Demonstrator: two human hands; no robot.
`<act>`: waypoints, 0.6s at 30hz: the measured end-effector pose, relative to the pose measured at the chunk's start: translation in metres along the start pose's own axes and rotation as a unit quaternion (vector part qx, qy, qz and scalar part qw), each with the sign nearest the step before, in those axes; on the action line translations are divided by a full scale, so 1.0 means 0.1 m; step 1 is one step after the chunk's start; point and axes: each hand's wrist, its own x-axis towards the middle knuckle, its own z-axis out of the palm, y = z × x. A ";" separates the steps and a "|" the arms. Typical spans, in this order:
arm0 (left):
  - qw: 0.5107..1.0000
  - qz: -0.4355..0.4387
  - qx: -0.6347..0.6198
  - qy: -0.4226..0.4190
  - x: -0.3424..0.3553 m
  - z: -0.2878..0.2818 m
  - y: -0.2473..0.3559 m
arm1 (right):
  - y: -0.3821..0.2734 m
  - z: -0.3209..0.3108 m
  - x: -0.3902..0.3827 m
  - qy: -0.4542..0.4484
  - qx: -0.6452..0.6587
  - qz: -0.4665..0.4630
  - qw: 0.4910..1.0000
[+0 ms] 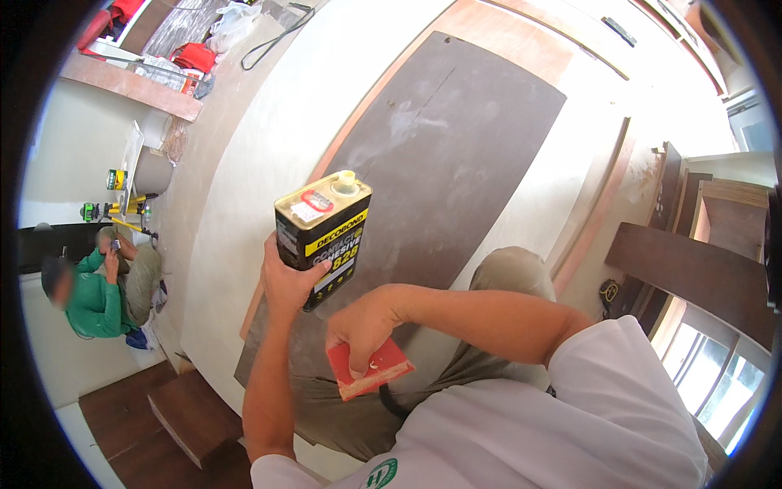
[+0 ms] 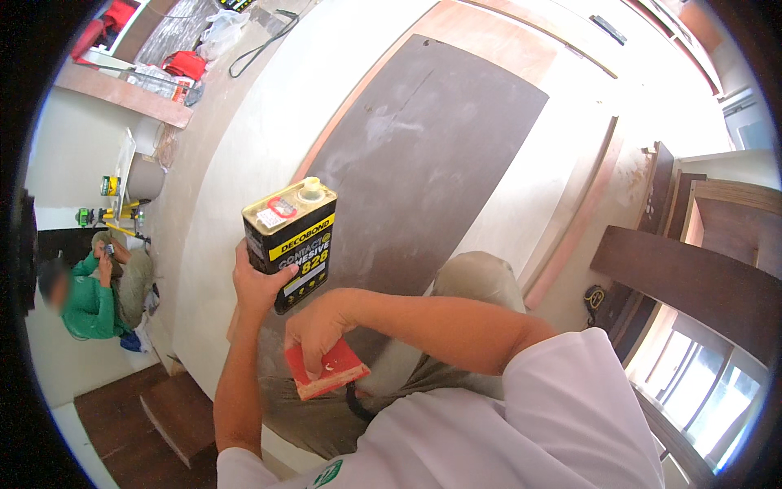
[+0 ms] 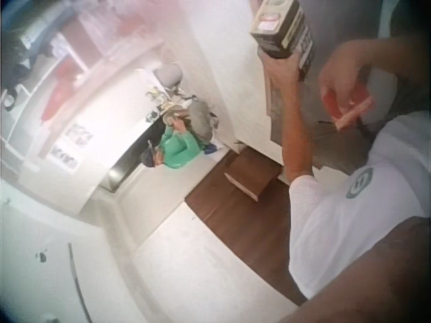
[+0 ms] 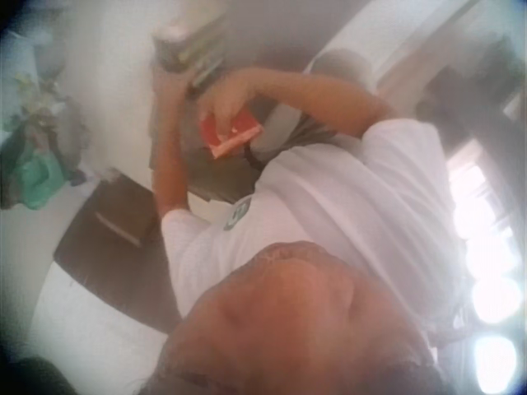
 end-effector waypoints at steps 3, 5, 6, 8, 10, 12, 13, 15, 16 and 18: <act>0.997 0.039 0.069 -0.022 0.20 -0.03 0.14 | 0.03 -0.03 0.11 0.008 -0.139 0.044 0.989; 0.994 0.050 0.084 -0.040 0.39 -0.03 0.27 | 0.09 -0.03 0.21 -0.004 -0.202 0.072 0.977; 0.993 0.053 0.095 -0.047 0.48 -0.02 0.35 | 0.09 -0.03 0.22 0.001 -0.217 0.080 0.973; 0.988 0.058 0.124 -0.072 0.69 -0.03 0.52 | 0.10 -0.02 0.24 0.012 -0.246 0.093 0.965; 0.977 0.060 0.183 -0.092 0.91 -0.01 0.75 | 0.14 -0.03 0.30 0.016 -0.242 0.096 0.965; 0.957 0.060 0.267 -0.101 1.11 0.05 0.93 | 0.13 -0.04 0.29 0.021 -0.243 0.102 0.965; 0.944 0.057 0.299 -0.130 1.19 0.07 1.06 | 0.10 -0.04 0.27 0.024 -0.246 0.106 0.963; 0.920 0.052 0.364 -0.133 1.30 0.17 1.29 | 0.10 -0.06 0.26 0.038 -0.262 0.113 0.958; 0.916 0.065 0.374 -0.134 1.38 0.20 1.33 | 0.14 -0.07 0.29 0.047 -0.273 0.116 0.954; 0.904 0.082 0.396 -0.136 1.50 0.20 1.36 | 0.09 -0.06 0.28 0.056 -0.298 0.113 0.946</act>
